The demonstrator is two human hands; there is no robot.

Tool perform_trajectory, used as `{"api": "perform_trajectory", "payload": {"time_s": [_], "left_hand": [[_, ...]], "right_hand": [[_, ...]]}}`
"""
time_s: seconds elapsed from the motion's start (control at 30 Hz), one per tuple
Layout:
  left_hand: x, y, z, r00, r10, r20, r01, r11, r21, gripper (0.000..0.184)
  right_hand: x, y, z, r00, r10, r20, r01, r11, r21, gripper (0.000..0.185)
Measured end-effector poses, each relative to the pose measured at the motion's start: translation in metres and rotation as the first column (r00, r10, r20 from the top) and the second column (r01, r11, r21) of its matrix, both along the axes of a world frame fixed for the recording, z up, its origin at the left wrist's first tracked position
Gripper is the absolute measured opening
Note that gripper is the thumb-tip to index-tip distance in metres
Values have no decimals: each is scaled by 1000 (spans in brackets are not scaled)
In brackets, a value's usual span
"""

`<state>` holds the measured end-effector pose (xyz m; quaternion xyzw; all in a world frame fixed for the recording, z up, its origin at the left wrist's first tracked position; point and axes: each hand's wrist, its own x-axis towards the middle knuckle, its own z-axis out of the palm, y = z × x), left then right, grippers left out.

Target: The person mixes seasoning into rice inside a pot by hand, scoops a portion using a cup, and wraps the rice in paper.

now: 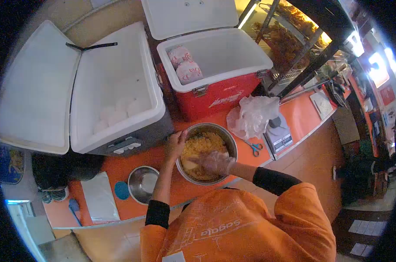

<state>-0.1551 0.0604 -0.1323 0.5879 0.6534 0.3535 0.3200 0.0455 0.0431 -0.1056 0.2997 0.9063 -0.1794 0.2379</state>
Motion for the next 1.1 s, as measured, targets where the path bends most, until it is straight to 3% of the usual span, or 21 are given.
{"api": "perform_trajectory", "payload": {"time_s": [0.03,0.13,0.2,0.23,0.3,0.37,0.4,0.47,0.57,0.7,0.8,0.87,0.93,0.97,1.0,1.03,1.07,1.1], "left_hand": [[-1,1,-9,999,24,-31,-23,999,46,48],[-2,-2,-15,991,68,-117,-54,991,126,48],[-2,0,-17,983,77,-169,-48,985,168,48],[-4,3,-21,994,30,-102,-15,990,143,48],[-5,5,-22,999,-20,-31,23,992,122,49],[-5,3,-22,990,7,-141,12,991,131,49],[-6,5,-25,990,3,-139,16,991,131,49],[-1,3,-33,997,66,-42,-58,984,169,49],[-8,5,-31,999,-18,-29,22,987,160,49],[-8,0,-21,994,3,-112,14,989,149,48],[-12,6,-27,997,-55,-55,60,994,87,48],[-7,5,-31,999,-18,38,10,979,202,49],[-6,0,-15,994,-18,105,22,999,-37,49],[-1,-4,-5,997,31,-65,-23,991,130,50],[-8,1,-27,988,36,-153,-19,994,112,50],[-25,10,-77,999,-37,-35,43,984,172,50],[-12,7,-49,999,-17,45,9,987,161,51],[-19,10,-66,999,-31,-34,35,990,139,52]], "right_hand": [[3,2,-1,997,-72,-3,72,997,-22,40],[9,29,21,991,-64,-119,85,980,178,28],[26,42,-6,884,74,-461,1,987,161,27],[26,37,-10,885,68,-460,10,986,164,27],[-5,19,20,996,-2,-87,5,999,36,28],[-43,8,49,934,-58,353,97,991,-96,30],[-43,6,43,929,-65,365,109,989,-100,30],[-31,-1,24,978,-79,193,88,995,-39,31],[-22,12,9,995,-99,7,98,994,36,33],[-14,19,5,992,-110,-65,114,992,60,35],[-8,16,9,989,-113,-94,118,992,53,37],[-3,14,11,987,-106,-118,112,993,48,38],[2,13,10,983,-100,-156,108,993,44,39],[5,13,9,979,-98,-178,106,994,39,40],[7,13,10,975,-102,-196,111,993,35,40],[9,12,10,970,-110,-218,117,993,18,41],[12,13,11,965,-114,-238,119,993,10,41],[16,13,13,959,-121,-255,126,992,3,42]]}}
